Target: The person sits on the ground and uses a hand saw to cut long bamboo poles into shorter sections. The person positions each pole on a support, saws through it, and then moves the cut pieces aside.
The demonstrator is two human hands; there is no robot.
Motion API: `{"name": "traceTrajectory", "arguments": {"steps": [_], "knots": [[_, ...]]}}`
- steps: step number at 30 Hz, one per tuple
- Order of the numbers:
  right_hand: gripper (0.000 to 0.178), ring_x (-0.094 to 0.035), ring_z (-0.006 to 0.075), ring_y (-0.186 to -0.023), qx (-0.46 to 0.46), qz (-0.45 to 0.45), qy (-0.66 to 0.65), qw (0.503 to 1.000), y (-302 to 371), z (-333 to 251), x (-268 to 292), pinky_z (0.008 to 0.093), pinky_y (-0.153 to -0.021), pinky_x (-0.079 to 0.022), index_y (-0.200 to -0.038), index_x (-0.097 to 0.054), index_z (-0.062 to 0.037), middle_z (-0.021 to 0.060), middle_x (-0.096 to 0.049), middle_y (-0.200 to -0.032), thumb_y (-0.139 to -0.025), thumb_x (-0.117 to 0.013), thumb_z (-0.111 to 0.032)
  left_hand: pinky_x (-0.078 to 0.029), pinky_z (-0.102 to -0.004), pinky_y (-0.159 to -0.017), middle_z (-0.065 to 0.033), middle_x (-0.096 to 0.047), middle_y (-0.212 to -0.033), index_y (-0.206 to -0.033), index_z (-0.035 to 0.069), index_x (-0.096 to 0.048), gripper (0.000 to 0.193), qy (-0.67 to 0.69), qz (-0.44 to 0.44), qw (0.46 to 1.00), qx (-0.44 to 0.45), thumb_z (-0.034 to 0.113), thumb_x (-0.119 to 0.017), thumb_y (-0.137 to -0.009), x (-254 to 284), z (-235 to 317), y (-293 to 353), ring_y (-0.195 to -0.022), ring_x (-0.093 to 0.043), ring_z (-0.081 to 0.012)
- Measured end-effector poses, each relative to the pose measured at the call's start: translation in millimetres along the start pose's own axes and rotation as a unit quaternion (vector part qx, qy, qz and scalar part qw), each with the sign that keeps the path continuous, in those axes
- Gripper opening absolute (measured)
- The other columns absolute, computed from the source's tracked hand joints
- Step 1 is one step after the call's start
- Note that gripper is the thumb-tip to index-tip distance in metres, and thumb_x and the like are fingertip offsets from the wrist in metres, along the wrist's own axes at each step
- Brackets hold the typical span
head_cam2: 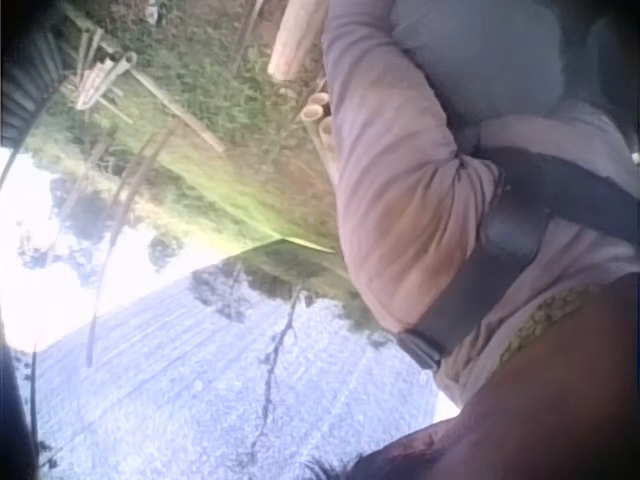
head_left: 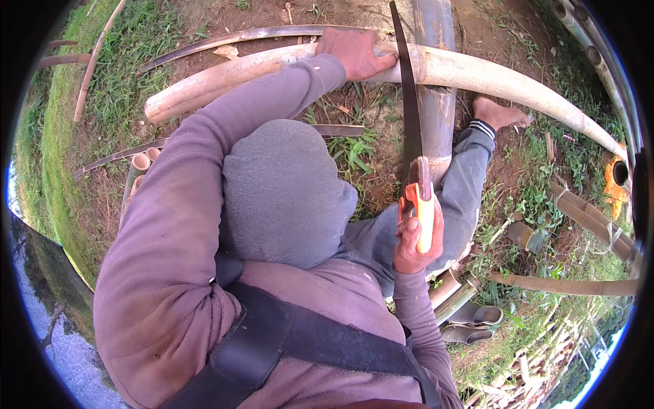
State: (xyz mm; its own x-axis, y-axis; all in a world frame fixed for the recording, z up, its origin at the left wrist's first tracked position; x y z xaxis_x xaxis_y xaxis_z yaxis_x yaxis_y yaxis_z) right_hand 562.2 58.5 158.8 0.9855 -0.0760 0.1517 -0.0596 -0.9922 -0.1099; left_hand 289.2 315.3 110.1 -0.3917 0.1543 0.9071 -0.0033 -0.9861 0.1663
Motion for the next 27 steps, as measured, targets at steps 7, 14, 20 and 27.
{"name": "traceTrajectory", "arguments": {"steps": [7,14,20,27], "knots": [[0.049,-0.073,0.0236,-0.114,-0.001,-0.001,0.071,0.998,-80,-2,-49,0.0349,-0.097,-0.059,-0.146,-0.057,0.0092,0.0199,-0.074,-0.13,-0.104,-0.071,-0.013,-0.041,-0.0533,-0.107,-0.0178,-0.08,-0.114,-0.129,0.008,-0.074,0.081,-0.02,0.01,1.0,-0.005,0.076,-0.051,-0.091,-2,2,1,-0.111,-0.075,-0.0325],[0.06,-0.071,0.0335,-0.124,-0.011,-0.012,0.02,1.0,27,-13,10,0.0402,-0.102,-0.06,-0.149,-0.051,0.0135,0.0281,-0.068,-0.139,-0.106,-0.07,-0.025,-0.044,-0.0509,-0.107,-0.0175,-0.08,-0.117,-0.146,0.012,-0.065,0.081,-0.05,-0.013,0.999,-0.006,0.074,-0.048,-0.097,0,-1,-8,-0.115,-0.075,-0.0318],[0.058,-0.076,0.0245,-0.104,-0.03,-0.011,0.116,0.993,-74,3,-43,0.0352,-0.091,-0.061,-0.151,-0.052,0.0092,0.0218,-0.073,-0.129,-0.103,-0.072,-0.015,-0.053,-0.0473,-0.104,-0.0221,-0.079,-0.114,-0.136,0.002,-0.068,0.082,0.056,0.03,0.996,-0.069,0.072,-0.049,-0.098,-8,-20,-6,-0.109,-0.075,-0.04],[0.07,-0.061,0.0076,-0.07,-0.086,-0.037,0.016,0.995,-87,-23,-51,0.0243,-0.067,-0.056,-0.156,-0.045,0.0067,0.0137,-0.071,-0.115,-0.107,-0.069,-0.039,-0.047,-0.0523,-0.114,-0.0189,-0.066,-0.142,-0.153,0.013,-0.055,0.075,0.036,0.151,0.964,-0.218,0.056,-0.076,-0.095,47,-106,49,-0.132,-0.062,-0.0402]]}}
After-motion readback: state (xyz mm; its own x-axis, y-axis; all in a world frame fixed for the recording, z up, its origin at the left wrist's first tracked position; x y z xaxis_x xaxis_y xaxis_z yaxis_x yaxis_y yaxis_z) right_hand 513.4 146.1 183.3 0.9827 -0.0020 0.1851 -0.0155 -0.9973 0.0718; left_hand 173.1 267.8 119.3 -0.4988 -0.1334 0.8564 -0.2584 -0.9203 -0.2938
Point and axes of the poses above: each hand's wrist, its own y-axis away from the middle knuckle, its own x-axis out of the back of the hand, z = x × y, the point moved 4 cm from there along -y, towards the middle knuckle
